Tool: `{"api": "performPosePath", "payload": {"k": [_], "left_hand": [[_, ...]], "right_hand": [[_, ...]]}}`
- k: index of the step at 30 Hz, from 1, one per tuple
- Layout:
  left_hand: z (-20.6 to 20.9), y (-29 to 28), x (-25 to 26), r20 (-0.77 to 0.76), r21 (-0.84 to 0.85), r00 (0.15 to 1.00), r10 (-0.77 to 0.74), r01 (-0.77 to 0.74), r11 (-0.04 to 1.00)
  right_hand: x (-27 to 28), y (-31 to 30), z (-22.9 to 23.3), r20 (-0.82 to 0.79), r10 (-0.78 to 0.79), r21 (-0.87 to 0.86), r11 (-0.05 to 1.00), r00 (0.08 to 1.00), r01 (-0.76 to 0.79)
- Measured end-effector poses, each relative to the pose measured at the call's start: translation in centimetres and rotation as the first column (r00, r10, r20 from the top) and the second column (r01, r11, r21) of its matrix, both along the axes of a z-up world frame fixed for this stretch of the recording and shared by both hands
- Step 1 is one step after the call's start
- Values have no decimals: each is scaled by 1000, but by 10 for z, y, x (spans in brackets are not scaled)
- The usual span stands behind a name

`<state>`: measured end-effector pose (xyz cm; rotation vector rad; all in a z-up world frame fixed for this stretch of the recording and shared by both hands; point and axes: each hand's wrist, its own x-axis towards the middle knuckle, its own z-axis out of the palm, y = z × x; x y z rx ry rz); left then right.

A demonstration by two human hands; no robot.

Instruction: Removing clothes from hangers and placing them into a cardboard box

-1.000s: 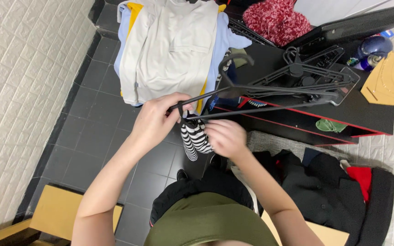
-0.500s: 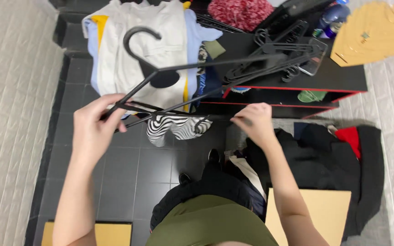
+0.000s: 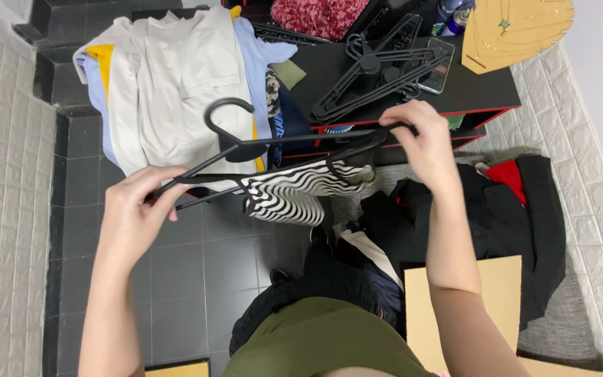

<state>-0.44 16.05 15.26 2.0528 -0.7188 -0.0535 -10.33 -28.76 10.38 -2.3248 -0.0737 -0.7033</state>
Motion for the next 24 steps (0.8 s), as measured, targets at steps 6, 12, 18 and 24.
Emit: {"api": "performPosePath", "payload": {"k": [6, 12, 18, 24], "left_hand": [[1, 10, 7, -22, -32, 999, 29, -30, 999], [17, -17, 4, -23, 2, 1000, -16, 16, 1000], [16, -41, 12, -32, -71, 999, -34, 31, 997], [16, -45, 22, -16, -42, 998, -54, 54, 998]], "right_hand": [[13, -29, 9, -71, 29, 72, 997, 997, -24], [35, -4, 34, -53, 195, 461, 875, 979, -149], [35, 43, 82, -146, 491, 327, 843, 859, -427], [46, 38, 58, -209, 279, 33, 960, 937, -278]]}}
